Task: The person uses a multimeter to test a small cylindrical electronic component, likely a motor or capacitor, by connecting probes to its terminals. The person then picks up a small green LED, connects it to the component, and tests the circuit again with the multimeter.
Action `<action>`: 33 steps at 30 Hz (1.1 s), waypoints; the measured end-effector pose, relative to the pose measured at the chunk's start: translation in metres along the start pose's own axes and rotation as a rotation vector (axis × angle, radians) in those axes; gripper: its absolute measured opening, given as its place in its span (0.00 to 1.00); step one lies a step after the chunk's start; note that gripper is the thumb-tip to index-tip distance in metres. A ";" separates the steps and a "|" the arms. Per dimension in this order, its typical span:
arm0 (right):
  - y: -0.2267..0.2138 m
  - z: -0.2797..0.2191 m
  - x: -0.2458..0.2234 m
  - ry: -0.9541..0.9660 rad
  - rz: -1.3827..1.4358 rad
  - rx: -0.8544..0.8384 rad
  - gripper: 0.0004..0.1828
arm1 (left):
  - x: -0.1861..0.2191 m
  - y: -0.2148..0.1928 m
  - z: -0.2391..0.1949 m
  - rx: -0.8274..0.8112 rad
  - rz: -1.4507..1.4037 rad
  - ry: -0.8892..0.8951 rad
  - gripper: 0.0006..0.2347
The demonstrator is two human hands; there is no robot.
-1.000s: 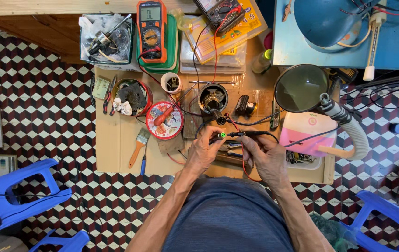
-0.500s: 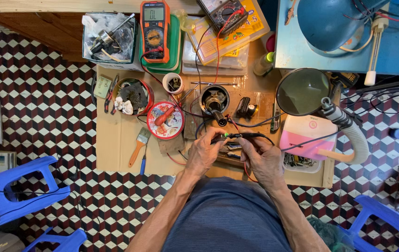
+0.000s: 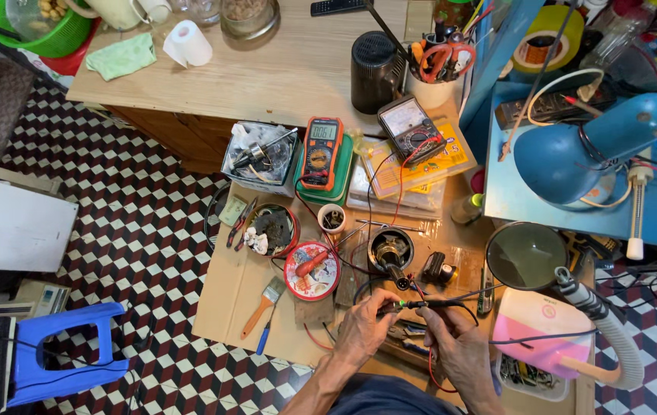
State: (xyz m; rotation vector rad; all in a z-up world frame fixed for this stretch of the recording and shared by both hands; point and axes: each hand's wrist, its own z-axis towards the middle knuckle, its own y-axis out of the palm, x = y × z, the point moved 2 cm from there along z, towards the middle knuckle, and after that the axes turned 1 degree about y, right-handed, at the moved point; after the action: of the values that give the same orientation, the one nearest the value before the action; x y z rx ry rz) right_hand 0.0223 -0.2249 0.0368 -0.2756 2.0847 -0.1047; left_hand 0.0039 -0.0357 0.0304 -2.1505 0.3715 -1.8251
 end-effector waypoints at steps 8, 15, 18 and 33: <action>-0.001 0.000 0.007 -0.031 0.016 -0.018 0.12 | -0.003 0.001 -0.004 0.001 0.003 0.002 0.10; -0.001 -0.008 -0.017 0.006 0.001 -0.004 0.12 | 0.008 -0.001 0.000 0.006 0.021 0.035 0.10; -0.009 -0.015 -0.025 -0.015 0.001 0.009 0.13 | 0.008 0.001 0.000 0.016 0.133 0.067 0.10; -0.012 -0.014 -0.033 -0.118 0.089 -0.048 0.12 | 0.000 0.008 0.000 -0.066 -0.064 -0.077 0.10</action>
State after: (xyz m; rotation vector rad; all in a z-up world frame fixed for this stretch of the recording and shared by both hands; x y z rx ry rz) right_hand 0.0282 -0.2289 0.0738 -0.2123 1.9807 0.0150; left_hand 0.0036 -0.0432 0.0272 -2.2950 0.3539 -1.7810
